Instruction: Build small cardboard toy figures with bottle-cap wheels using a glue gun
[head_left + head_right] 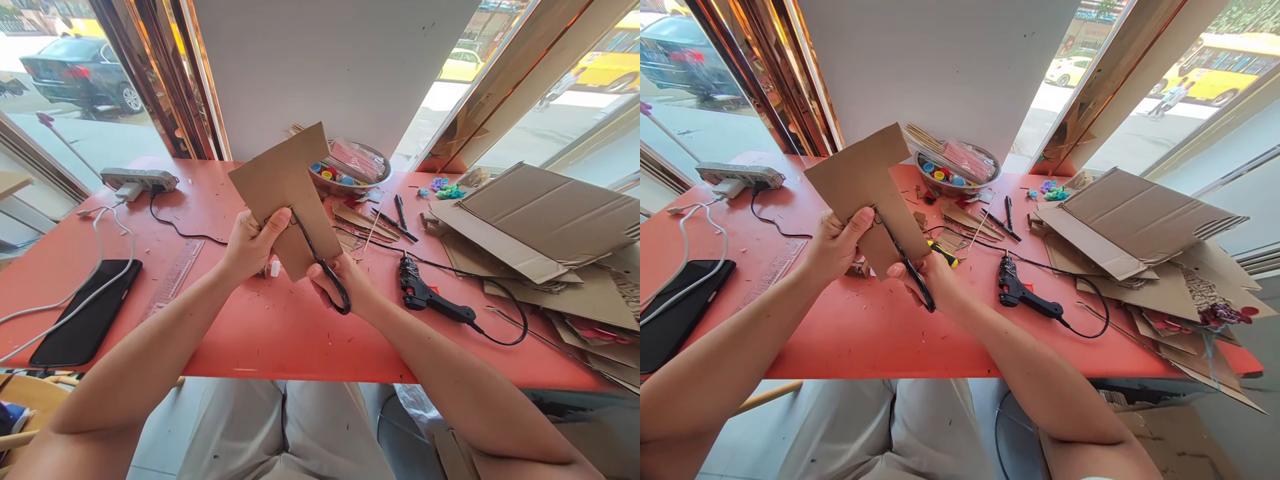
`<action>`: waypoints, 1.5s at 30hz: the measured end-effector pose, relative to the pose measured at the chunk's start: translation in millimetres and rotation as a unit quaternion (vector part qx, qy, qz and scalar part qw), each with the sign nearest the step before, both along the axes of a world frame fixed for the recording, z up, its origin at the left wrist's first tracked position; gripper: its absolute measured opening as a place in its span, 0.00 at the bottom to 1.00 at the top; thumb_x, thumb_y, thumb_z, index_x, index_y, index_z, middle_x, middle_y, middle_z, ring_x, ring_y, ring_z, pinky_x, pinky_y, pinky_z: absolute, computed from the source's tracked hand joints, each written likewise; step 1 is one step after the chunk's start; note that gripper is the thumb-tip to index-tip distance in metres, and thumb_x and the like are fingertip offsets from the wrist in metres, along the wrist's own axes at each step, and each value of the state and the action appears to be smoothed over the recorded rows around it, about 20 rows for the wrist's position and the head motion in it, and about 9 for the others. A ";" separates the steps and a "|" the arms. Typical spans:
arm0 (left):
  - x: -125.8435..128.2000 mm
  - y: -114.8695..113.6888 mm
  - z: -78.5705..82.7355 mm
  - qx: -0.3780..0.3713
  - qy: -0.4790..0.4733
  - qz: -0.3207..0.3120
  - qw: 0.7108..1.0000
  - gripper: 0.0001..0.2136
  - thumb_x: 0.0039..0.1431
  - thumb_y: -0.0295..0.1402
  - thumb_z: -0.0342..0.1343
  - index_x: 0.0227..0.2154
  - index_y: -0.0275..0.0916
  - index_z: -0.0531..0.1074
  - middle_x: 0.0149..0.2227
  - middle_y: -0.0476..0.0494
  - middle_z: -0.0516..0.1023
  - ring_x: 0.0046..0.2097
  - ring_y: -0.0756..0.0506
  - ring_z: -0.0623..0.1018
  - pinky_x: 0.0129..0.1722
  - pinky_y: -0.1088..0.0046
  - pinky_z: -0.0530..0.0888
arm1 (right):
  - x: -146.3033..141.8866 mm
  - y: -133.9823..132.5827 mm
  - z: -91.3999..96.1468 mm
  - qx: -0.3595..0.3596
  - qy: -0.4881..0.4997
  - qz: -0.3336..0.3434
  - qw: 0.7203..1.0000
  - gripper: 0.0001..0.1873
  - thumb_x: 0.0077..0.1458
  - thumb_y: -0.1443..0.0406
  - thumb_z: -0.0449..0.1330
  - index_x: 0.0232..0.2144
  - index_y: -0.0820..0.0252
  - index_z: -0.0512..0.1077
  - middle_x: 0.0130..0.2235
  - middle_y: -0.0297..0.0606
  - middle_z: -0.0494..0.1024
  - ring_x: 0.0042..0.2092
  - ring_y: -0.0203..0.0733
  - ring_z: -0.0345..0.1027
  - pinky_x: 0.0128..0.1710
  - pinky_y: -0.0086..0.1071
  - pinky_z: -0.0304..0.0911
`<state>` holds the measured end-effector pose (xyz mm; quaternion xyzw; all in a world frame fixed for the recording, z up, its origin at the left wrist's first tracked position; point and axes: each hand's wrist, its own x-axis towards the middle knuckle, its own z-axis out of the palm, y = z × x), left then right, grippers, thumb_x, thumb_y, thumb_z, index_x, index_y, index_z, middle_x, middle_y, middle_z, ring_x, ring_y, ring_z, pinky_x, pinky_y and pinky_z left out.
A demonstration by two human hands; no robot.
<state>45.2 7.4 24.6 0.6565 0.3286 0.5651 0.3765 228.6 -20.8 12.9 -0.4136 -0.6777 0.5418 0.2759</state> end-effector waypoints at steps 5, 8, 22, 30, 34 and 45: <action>2.9 -0.3 -1.5 -0.017 -0.008 -0.001 1.000 0.37 0.54 0.70 0.62 0.15 0.42 0.58 0.11 0.56 0.57 0.11 0.55 0.58 0.07 0.78 0.51 | -2.4 -0.3 7.6 -0.034 0.055 0.005 0.998 0.45 0.34 0.19 0.62 0.21 0.52 0.62 0.19 0.32 0.66 0.20 0.34 0.57 0.18 0.32 0.52; 5.1 -1.9 -1.3 -0.023 0.002 -0.009 1.000 0.36 0.54 0.71 0.61 0.16 0.43 0.58 0.12 0.56 0.58 0.11 0.55 0.58 0.07 0.77 0.49 | -2.4 -0.4 10.9 -0.053 0.069 -0.004 0.996 0.44 0.33 0.24 0.69 0.27 0.53 0.64 0.22 0.31 0.69 0.22 0.33 0.60 0.20 0.31 0.56; 8.1 -4.7 -11.4 -0.062 -0.051 0.004 0.997 0.36 0.53 0.72 0.61 0.17 0.43 0.61 0.13 0.54 0.61 0.12 0.52 0.62 0.08 0.75 0.57 | -1.2 3.1 3.6 -0.019 0.027 -0.002 0.999 0.42 0.36 0.24 0.65 0.16 0.52 0.62 0.14 0.28 0.61 0.16 0.33 0.55 0.15 0.30 0.50; -9.3 19.8 -11.0 0.051 -0.144 0.214 0.965 0.33 0.51 0.70 0.65 0.21 0.43 0.66 0.22 0.53 0.66 0.24 0.51 0.66 0.20 0.73 0.67 | 9.9 7.0 16.9 -0.011 -0.015 0.115 0.993 0.43 0.48 0.24 0.60 0.18 0.55 0.63 0.17 0.31 0.64 0.21 0.32 0.55 0.20 0.30 0.48; -38.3 33.7 -7.4 0.096 -0.101 0.278 0.950 0.29 0.57 0.63 0.67 0.21 0.45 0.64 0.22 0.52 0.63 0.26 0.49 0.63 0.21 0.69 0.62 | 30.2 12.0 31.8 0.021 -0.037 0.154 0.987 0.45 0.44 0.20 0.58 0.21 0.55 0.64 0.19 0.28 0.63 0.21 0.31 0.52 0.21 0.30 0.47; -8.6 14.6 -13.4 -0.059 -0.091 0.116 0.987 0.32 0.55 0.71 0.61 0.22 0.45 0.65 0.16 0.54 0.65 0.15 0.51 0.66 0.11 0.73 0.59 | 20.4 17.7 14.0 0.057 -0.107 0.027 0.992 0.40 0.48 0.25 0.60 0.19 0.52 0.60 0.17 0.28 0.60 0.20 0.32 0.51 0.21 0.32 0.47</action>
